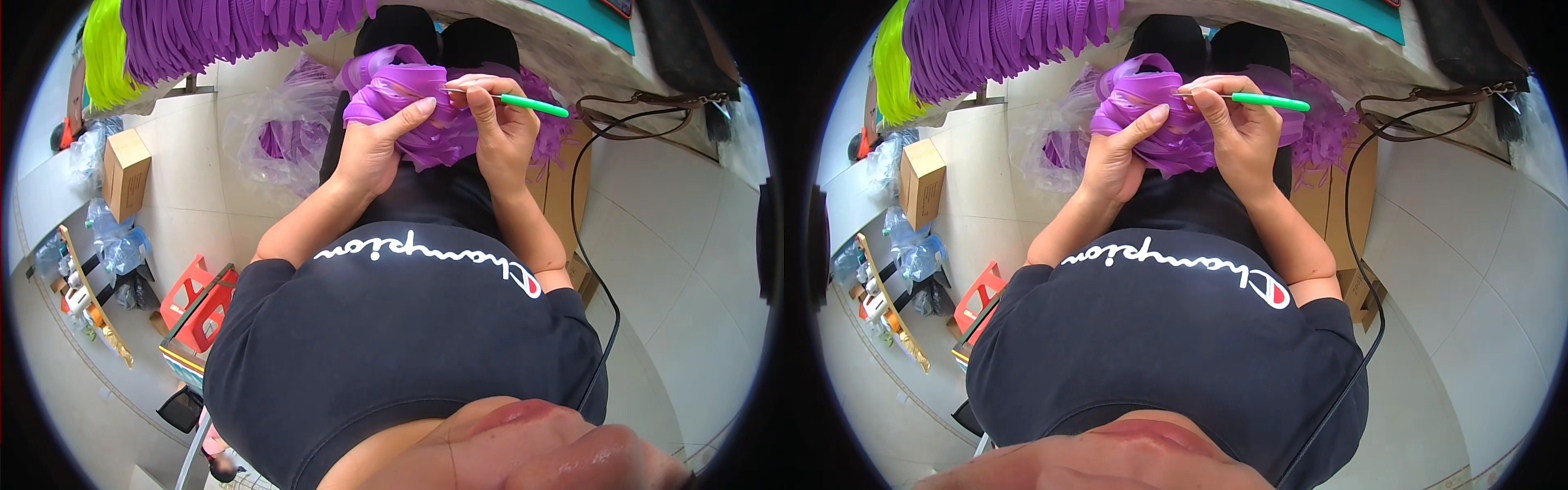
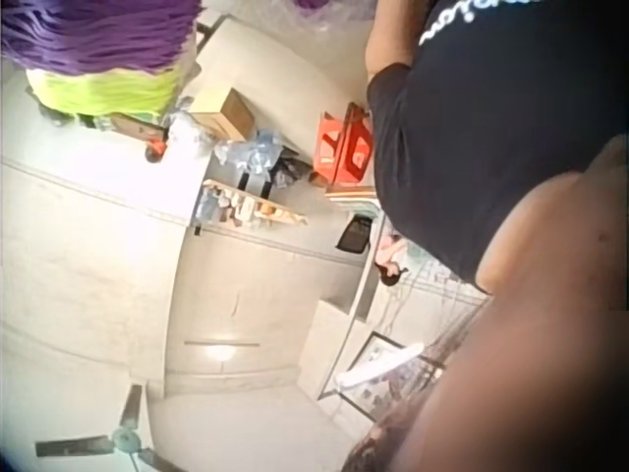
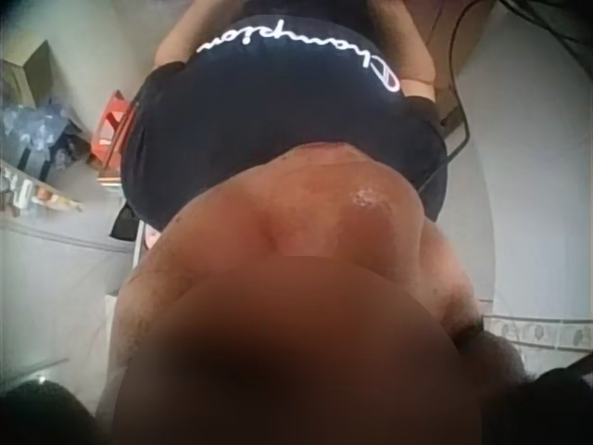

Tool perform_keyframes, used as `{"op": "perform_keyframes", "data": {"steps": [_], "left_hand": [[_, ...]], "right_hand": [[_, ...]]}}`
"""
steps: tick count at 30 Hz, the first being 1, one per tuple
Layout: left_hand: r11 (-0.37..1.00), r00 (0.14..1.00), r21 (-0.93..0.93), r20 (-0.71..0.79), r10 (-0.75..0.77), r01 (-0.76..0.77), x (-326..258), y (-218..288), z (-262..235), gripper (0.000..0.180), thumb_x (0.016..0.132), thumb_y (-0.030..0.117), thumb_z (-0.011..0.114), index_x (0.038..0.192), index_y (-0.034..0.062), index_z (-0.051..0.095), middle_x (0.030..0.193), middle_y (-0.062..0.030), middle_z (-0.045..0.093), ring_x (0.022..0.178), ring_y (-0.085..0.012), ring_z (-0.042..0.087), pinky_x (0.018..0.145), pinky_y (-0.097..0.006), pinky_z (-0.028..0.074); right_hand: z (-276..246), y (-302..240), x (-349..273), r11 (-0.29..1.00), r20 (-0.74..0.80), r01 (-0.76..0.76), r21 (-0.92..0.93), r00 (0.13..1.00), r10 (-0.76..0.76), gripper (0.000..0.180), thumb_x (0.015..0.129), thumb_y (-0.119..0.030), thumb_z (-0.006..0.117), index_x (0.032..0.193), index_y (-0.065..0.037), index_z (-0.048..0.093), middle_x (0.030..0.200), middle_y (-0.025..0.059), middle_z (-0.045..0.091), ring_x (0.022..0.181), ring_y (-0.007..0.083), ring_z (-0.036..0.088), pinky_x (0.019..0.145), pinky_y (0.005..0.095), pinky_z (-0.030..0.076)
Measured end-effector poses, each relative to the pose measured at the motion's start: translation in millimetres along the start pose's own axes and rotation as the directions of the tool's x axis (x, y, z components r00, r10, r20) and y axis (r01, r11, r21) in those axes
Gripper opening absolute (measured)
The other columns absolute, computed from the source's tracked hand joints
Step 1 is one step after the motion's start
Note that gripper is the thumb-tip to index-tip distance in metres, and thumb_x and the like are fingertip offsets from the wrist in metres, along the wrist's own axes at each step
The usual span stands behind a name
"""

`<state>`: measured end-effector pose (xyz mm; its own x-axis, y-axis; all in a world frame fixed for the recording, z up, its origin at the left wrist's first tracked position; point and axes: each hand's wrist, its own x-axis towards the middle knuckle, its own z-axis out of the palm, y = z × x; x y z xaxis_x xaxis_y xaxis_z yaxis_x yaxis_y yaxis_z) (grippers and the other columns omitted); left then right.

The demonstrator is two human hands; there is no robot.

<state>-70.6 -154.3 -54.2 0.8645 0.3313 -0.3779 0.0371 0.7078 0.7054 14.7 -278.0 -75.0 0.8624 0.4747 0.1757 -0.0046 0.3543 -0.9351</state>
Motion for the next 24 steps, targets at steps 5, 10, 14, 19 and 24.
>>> {"op": "perform_keyframes", "data": {"steps": [5,10,14,19,24], "left_hand": [[0.999,0.999,0.027,-0.005,0.044,-0.044,0.8,-1.5,-0.8,0.025,0.084,0.006,0.069,0.108,0.0015,0.063,0.098,-0.0067,0.067,0.089,-0.0140,0.064,0.081,-0.029,0.051],[0.990,0.993,0.080,-0.004,0.115,-0.114,2.0,-2.4,-3.4,0.024,0.084,0.004,0.069,0.107,0.0007,0.063,0.098,-0.0070,0.068,0.089,-0.0136,0.064,0.081,-0.028,0.051],[0.992,0.994,0.065,-0.009,0.107,-0.106,0.4,-1.2,-3.0,0.023,0.084,0.004,0.068,0.107,0.0001,0.064,0.097,-0.0071,0.068,0.088,-0.0137,0.065,0.081,-0.028,0.051],[0.994,0.995,0.050,-0.016,0.094,-0.094,0.6,-0.6,-1.3,0.023,0.085,0.004,0.068,0.107,0.0003,0.064,0.097,-0.0070,0.068,0.087,-0.0137,0.065,0.081,-0.027,0.051],[0.988,0.992,0.082,0.006,0.130,-0.130,2.2,-2.8,-3.9,0.022,0.085,0.003,0.067,0.106,0.0002,0.064,0.096,-0.0071,0.068,0.086,-0.0131,0.065,0.080,-0.027,0.052]], "right_hand": [[-0.5,1.3,1.4,0.986,0.039,0.100,-0.134,0.995,-0.096,0.015,0.089,-0.013,0.065,0.094,0.001,0.061,0.095,0.0133,0.067,0.086,0.0192,0.064,0.078,0.0280,0.051],[-1.7,0.3,3.2,0.763,0.234,0.421,-0.490,0.907,-0.350,0.010,0.086,-0.006,0.067,0.093,0.000,0.062,0.095,0.0144,0.068,0.085,0.0212,0.066,0.077,0.0292,0.052],[0.0,-0.3,2.1,0.938,0.094,0.215,-0.271,0.976,-0.196,0.010,0.089,-0.008,0.064,0.093,0.001,0.062,0.097,0.0151,0.068,0.087,0.0207,0.066,0.076,0.0282,0.052],[0.5,1.3,1.9,0.991,0.042,0.072,-0.115,0.997,-0.067,0.014,0.092,-0.012,0.060,0.094,0.002,0.062,0.097,0.0134,0.066,0.085,0.0167,0.063,0.076,0.0268,0.052],[0.9,0.6,6.9,0.947,0.082,0.182,-0.264,0.983,-0.166,0.012,0.088,-0.010,0.065,0.092,0.001,0.063,0.095,0.0130,0.066,0.082,0.0172,0.063,0.074,0.0267,0.052]]}}
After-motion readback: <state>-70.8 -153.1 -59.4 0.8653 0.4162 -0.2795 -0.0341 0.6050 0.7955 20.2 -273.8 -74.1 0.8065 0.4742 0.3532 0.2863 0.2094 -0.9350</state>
